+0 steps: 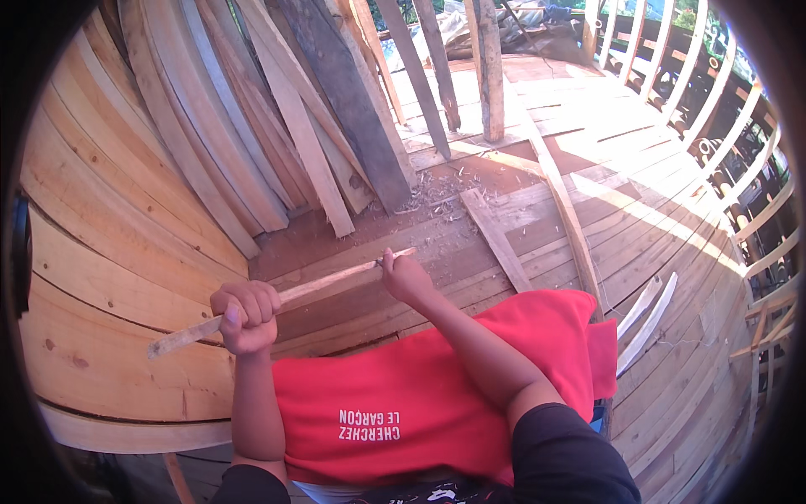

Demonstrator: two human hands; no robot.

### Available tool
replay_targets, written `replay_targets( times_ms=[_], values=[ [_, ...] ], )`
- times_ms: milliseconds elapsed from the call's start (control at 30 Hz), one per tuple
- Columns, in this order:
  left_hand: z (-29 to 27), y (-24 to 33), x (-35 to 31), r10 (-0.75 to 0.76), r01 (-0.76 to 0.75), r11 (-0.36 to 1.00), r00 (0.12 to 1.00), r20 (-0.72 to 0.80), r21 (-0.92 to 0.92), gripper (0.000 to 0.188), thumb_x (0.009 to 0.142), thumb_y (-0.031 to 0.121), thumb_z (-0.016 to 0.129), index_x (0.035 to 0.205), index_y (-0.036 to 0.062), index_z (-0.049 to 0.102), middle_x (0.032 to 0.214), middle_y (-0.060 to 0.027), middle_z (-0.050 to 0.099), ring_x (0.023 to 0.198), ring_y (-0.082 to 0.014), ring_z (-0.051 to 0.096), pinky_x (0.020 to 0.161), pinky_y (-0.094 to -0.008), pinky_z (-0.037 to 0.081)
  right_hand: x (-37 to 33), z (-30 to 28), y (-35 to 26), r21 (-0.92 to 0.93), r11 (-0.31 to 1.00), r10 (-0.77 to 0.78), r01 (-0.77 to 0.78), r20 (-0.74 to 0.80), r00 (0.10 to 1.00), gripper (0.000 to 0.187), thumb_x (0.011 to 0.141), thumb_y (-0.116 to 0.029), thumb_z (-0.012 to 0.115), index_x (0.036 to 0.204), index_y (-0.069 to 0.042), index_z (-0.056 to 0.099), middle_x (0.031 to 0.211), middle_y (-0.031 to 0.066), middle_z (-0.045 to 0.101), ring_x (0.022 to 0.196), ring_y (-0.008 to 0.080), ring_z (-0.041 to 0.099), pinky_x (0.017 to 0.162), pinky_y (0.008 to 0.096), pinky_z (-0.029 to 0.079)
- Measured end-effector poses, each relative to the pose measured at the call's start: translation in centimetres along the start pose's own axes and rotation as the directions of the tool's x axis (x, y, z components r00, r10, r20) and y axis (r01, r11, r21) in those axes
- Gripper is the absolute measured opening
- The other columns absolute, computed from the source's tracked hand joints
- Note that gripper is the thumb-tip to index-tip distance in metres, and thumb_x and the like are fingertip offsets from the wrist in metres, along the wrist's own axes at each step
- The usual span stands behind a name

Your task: The person sits on the floor of a wooden workshop and carves a long, thin piece of wood using a small knife. They hold the wood in their left hand and use the knife in their right hand to shave off thin strips of wood, gradually shaping the piece.

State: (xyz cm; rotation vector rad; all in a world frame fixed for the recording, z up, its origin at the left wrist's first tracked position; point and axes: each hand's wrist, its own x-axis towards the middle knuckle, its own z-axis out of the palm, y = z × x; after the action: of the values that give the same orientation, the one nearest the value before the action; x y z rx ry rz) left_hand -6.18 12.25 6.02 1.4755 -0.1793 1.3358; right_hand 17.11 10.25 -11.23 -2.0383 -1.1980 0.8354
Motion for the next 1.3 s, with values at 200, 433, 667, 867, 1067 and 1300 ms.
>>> replay_targets(
  times_ms=[200, 433, 667, 867, 1067, 1300],
  values=[
    [0.4, -0.1, 0.3, -0.022, 0.021, 0.999, 1.000, -0.013, -0.040, 0.047, 0.090, 0.013, 0.054, 0.054, 0.0131, 0.024, 0.042, 0.0019, 0.030, 0.033, -0.0115, 0.026, 0.036, -0.0291, 0.027, 2.7, 1.8, 5.0, 0.030, 0.999, 0.017, -0.013, -0.124, 0.992, 0.064, 0.103, -0.039, 0.028, 0.083, 0.011, 0.063, 0.090, 0.0384, 0.062, 0.094, 0.0546, 0.059, 0.089, 0.0589, 0.044],
    [-0.5, -0.1, -0.1, -0.018, 0.016, 1.000, 0.998, -0.062, -0.023, 0.047, 0.090, 0.014, 0.056, 0.056, 0.0133, 0.024, 0.042, 0.0013, 0.031, 0.034, -0.0119, 0.026, 0.037, -0.0294, 0.028, -0.3, 0.8, 0.2, 0.031, 0.999, -0.037, 0.037, -0.008, 0.999, 0.062, 0.102, -0.037, 0.027, 0.084, 0.008, 0.066, 0.095, 0.0359, 0.064, 0.097, 0.0516, 0.061, 0.089, 0.0575, 0.046],
    [0.3, 0.1, 0.2, -0.023, 0.023, 0.999, 1.000, -0.010, -0.024, 0.046, 0.089, 0.013, 0.055, 0.055, 0.0133, 0.024, 0.042, 0.0017, 0.030, 0.034, -0.0118, 0.025, 0.036, -0.0292, 0.028, 2.1, 1.3, 3.3, 0.018, 0.998, 0.064, -0.063, -0.023, 0.998, 0.064, 0.102, -0.038, 0.027, 0.092, 0.012, 0.065, 0.100, 0.0394, 0.060, 0.103, 0.0540, 0.057, 0.094, 0.0568, 0.043],
    [0.0, -0.3, 0.4, -0.007, 0.007, 0.998, 1.000, 0.002, -0.054, 0.048, 0.092, 0.015, 0.054, 0.054, 0.0147, 0.024, 0.041, 0.0027, 0.030, 0.033, -0.0104, 0.025, 0.035, -0.0276, 0.025, 2.4, 2.2, 4.1, 0.033, 0.999, 0.039, -0.037, -0.060, 0.997, 0.062, 0.102, -0.037, 0.027, 0.093, 0.010, 0.066, 0.101, 0.0379, 0.062, 0.104, 0.0525, 0.059, 0.094, 0.0559, 0.045],
    [1.3, 0.0, 0.2, -0.011, 0.015, 0.999, 0.996, 0.091, -0.048, 0.048, 0.089, 0.014, 0.057, 0.054, 0.0133, 0.024, 0.041, 0.0007, 0.034, 0.032, -0.0120, 0.028, 0.036, -0.0288, 0.030, 2.1, 1.2, 3.3, 0.018, 1.000, -0.003, 0.003, 0.009, 1.000, 0.061, 0.101, -0.039, 0.028, 0.100, 0.010, 0.063, 0.105, 0.0367, 0.062, 0.104, 0.0525, 0.059, 0.094, 0.0555, 0.045],
    [-0.4, -0.3, 0.2, -0.013, 0.011, 0.999, 0.999, -0.038, -0.053, 0.045, 0.090, 0.013, 0.055, 0.057, 0.0127, 0.024, 0.042, 0.0019, 0.030, 0.033, -0.0114, 0.026, 0.036, -0.0291, 0.027, 0.4, 0.6, 1.1, 0.051, 0.992, 0.116, -0.113, -0.074, 0.990, 0.064, 0.101, -0.039, 0.027, 0.091, 0.012, 0.065, 0.100, 0.0398, 0.061, 0.104, 0.0526, 0.058, 0.096, 0.0549, 0.043]
  ],
)
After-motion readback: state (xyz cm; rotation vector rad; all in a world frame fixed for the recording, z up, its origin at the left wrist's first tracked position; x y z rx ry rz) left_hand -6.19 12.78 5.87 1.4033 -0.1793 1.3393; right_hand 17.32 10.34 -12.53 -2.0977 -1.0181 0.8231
